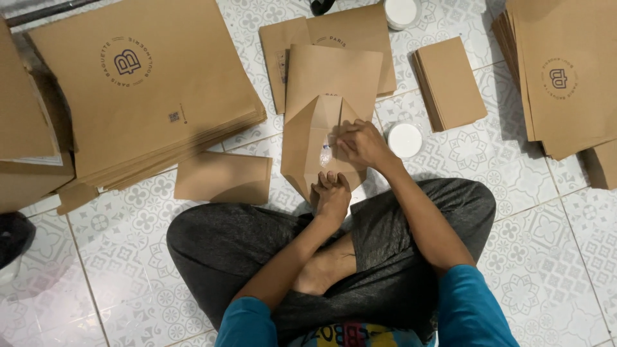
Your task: Assembling brown paper bags by folding and applying glue with a stick.
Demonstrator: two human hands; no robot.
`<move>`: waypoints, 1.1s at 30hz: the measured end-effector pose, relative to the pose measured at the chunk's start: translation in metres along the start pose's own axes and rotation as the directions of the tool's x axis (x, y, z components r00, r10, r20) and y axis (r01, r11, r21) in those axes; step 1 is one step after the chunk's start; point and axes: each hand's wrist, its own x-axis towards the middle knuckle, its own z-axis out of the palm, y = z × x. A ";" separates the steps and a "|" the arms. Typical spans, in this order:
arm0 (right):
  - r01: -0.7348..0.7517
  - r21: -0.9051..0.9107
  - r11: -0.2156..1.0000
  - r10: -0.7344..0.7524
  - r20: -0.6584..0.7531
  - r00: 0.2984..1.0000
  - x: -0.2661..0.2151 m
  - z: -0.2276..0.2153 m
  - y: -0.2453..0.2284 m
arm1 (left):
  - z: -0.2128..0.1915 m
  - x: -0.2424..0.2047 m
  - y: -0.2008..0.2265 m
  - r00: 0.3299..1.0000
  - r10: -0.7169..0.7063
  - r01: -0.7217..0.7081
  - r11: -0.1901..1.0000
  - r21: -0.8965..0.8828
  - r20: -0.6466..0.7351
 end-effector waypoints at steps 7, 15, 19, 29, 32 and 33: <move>-0.043 -0.089 0.995 0.037 -0.064 0.997 0.001 -0.001 0.009 | -0.010 -0.005 -0.001 1.000 -0.003 0.003 1.000 -0.022 0.003; -0.045 -0.006 0.999 0.044 -0.041 0.998 -0.001 -0.010 0.005 | -0.008 -0.005 -0.001 1.000 -0.005 0.006 0.999 -0.048 0.022; 0.031 0.106 0.994 -0.039 0.079 0.996 -0.007 0.006 0.001 | -0.005 -0.003 -0.002 1.000 -0.010 0.010 0.999 -0.032 0.017; 0.023 -0.015 1.000 -0.023 -0.018 1.000 -0.013 0.011 -0.002 | -0.013 -0.007 -0.003 0.997 -0.038 0.047 0.992 -0.119 0.072; 0.038 0.027 0.999 -0.039 0.014 0.999 -0.024 0.014 0.021 | -0.023 -0.009 -0.004 0.994 -0.058 0.074 0.980 -0.183 0.092; 0.016 0.101 0.995 -0.016 -0.004 1.000 -0.028 0.019 0.035 | -0.025 -0.011 -0.005 0.993 -0.073 0.091 0.973 -0.213 0.092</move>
